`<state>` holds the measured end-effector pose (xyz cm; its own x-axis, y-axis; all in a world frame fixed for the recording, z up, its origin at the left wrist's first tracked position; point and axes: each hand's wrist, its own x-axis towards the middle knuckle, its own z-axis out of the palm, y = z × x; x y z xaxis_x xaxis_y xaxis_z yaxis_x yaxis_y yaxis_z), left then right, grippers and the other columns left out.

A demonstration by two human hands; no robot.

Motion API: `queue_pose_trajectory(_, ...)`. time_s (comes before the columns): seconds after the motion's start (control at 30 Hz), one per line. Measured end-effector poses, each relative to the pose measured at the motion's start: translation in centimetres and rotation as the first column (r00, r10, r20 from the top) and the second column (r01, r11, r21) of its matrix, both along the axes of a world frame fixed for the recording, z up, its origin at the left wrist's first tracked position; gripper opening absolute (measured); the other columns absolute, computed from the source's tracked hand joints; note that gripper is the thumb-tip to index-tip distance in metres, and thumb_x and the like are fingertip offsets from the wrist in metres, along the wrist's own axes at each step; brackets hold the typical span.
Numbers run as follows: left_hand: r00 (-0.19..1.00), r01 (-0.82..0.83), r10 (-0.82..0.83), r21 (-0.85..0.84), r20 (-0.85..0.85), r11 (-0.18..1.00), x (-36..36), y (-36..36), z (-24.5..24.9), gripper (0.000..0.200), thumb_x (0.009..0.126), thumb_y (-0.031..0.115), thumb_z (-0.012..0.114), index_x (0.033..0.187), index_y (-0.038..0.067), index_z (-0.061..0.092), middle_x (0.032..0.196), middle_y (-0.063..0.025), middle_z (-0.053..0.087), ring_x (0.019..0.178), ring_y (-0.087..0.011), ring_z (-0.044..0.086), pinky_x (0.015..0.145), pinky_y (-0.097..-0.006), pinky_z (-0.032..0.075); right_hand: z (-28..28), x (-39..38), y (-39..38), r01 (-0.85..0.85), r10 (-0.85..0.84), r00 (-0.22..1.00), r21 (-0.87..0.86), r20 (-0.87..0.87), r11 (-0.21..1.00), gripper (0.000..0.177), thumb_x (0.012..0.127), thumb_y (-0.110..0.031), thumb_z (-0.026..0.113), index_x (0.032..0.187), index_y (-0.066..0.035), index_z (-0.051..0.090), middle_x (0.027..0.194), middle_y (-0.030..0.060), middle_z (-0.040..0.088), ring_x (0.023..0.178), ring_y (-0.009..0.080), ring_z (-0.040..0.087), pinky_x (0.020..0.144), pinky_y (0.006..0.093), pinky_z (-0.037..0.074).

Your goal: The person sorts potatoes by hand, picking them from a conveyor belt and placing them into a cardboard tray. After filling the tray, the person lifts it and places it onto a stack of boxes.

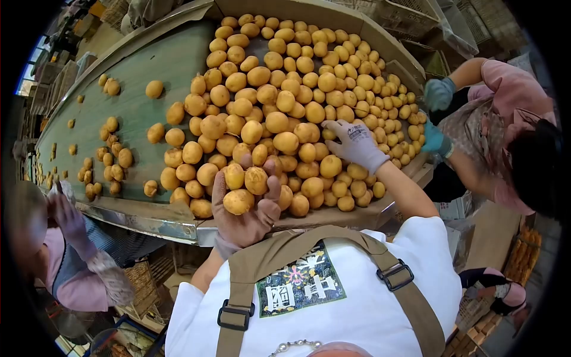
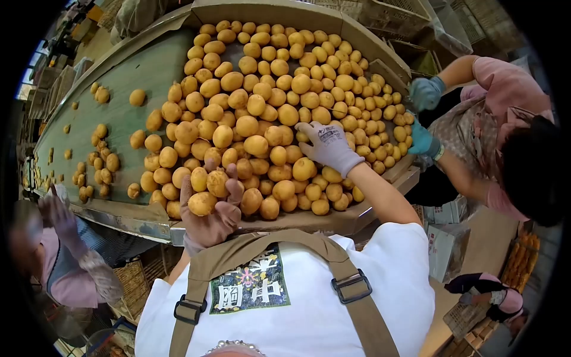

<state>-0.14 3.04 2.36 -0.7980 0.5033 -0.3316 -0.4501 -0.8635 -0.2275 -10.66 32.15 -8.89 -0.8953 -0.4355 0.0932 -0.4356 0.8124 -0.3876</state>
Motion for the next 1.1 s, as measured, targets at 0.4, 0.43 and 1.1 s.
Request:
queue_pose_trajectory(0.4,0.973,-0.012,0.001,-0.046,-0.232,0.999,0.2,-0.8,-1.5,0.054,0.103,0.055,0.046,0.141,0.019,0.06,0.143,-0.0128,0.052,0.09,-0.0209,0.062,0.068,-0.0283,0.058,10.2,-13.1,7.8,0.097,-0.257,0.737,-0.278,-0.625,0.956,0.049,0.093,-0.024,0.066,0.136,-0.002,0.056,0.11,0.018,0.071,0.09,0.0313,0.071,0.08,0.0395,0.058)
queue_pose_trajectory(0.43,0.979,-0.037,0.023,-0.061,-0.203,0.997,0.2,-0.7,-1.3,0.055,0.102,0.056,0.046,0.142,0.02,0.059,0.143,-0.0113,0.052,0.098,-0.0236,0.062,0.072,-0.0304,0.057,9.3,-11.1,6.0,-0.053,-0.14,0.824,-0.321,-0.548,0.946,0.048,0.093,-0.024,0.067,0.135,-0.003,0.058,0.108,0.0186,0.071,0.089,0.0312,0.072,0.08,0.0384,0.058)
queue_pose_trajectory(1.1,0.993,-0.028,0.015,-0.118,-0.115,0.993,-0.4,-0.4,-0.4,0.055,0.103,0.054,0.045,0.146,0.021,0.055,0.148,-0.0098,0.049,0.11,-0.0253,0.064,0.087,-0.0354,0.056,3.2,-3.1,-0.5,-0.147,-0.017,0.907,0.354,0.421,0.924,0.037,0.094,-0.032,0.06,0.125,-0.011,0.062,0.105,0.0141,0.07,0.094,0.03,0.07,0.082,0.0438,0.055)
